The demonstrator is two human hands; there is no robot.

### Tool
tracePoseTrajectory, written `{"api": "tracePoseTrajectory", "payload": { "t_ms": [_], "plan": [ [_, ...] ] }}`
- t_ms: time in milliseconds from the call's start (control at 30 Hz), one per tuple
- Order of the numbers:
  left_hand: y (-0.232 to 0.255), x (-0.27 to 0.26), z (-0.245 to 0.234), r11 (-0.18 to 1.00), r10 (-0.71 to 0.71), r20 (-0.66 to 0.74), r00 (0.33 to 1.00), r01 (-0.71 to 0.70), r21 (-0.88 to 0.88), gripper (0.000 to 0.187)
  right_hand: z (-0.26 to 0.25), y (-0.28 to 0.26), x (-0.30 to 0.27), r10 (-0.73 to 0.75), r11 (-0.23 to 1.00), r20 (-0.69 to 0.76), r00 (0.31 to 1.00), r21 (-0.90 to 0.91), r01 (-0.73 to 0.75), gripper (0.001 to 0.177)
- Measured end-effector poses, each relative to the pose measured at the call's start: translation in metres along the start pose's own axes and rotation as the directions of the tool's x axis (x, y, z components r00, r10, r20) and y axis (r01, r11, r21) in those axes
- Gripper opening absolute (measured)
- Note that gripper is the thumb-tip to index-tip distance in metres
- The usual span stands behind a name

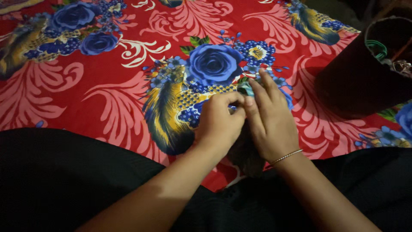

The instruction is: The person wraps a small white object with a piece of patterned cloth, securing it tightly. Then, the person picks up a green string and begins to tie it around the wrapped bundle.

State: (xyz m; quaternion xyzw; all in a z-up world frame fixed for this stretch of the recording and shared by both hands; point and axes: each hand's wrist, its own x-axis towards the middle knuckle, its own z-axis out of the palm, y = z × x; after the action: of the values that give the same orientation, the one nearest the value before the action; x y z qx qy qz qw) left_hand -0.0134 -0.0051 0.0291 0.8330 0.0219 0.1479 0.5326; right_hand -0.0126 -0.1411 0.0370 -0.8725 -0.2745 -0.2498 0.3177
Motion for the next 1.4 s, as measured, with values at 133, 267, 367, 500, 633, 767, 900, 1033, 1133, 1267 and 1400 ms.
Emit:
{"api": "tracePoseTrajectory", "payload": {
  "t_ms": [133,267,367,500,633,767,900,1033,1133,1267,1400],
  "plan": [
    [0.005,-0.005,0.001,0.995,0.091,0.03,0.995,-0.09,-0.052,0.017,0.004,0.015,-0.003,0.249,0.966,0.071,0.966,0.057,-0.253,0.042],
    [0.001,-0.01,0.004,0.986,0.145,0.122,0.982,-0.133,-0.105,0.016,0.016,0.045,-0.001,0.488,0.827,0.163,0.858,0.23,-0.514,0.05],
    [-0.009,-0.002,0.004,0.912,0.33,0.111,0.938,-0.286,-0.293,0.013,0.013,0.05,0.0,0.674,0.221,0.424,0.605,0.665,-0.713,0.041],
    [-0.02,0.006,0.004,0.839,0.172,0.217,0.961,-0.027,-0.544,0.012,0.005,0.044,0.006,0.419,-0.426,0.827,0.375,0.544,-0.723,0.049],
    [-0.022,0.013,-0.001,0.799,0.113,0.208,0.971,0.036,-0.601,0.015,0.007,0.052,0.005,0.276,-0.45,0.819,0.503,0.572,-0.685,0.053],
    [-0.015,0.01,-0.004,0.875,-0.121,0.286,0.951,0.238,-0.421,0.021,0.009,0.055,0.006,0.565,-0.018,0.61,0.555,0.682,-0.731,0.056],
    [-0.01,0.008,-0.014,0.751,-0.233,0.506,0.83,0.484,-0.449,0.03,0.004,0.049,0.002,0.435,0.689,0.213,0.875,0.548,-0.475,0.057],
    [-0.015,0.012,-0.012,0.741,0.015,0.507,0.862,0.331,-0.585,0.031,0.001,0.04,0.002,0.39,0.747,0.2,0.899,0.501,-0.436,0.055],
    [-0.018,0.013,-0.015,0.707,0.014,0.516,0.856,0.356,-0.61,0.027,0.002,0.035,0.011,0.564,0.339,0.459,0.687,0.63,-0.699,0.054],
    [-0.017,0.019,-0.02,0.625,-0.014,0.545,0.838,0.433,-0.65,0.027,-0.001,0.031,0.01,0.484,-0.274,0.81,0.331,0.5,-0.821,0.04],
    [-0.025,0.036,-0.028,0.617,-0.177,0.415,0.892,0.429,-0.66,0.027,0.003,0.034,-0.005,0.459,-0.304,0.878,0.136,0.299,-0.905,0.047]
  ]
}}
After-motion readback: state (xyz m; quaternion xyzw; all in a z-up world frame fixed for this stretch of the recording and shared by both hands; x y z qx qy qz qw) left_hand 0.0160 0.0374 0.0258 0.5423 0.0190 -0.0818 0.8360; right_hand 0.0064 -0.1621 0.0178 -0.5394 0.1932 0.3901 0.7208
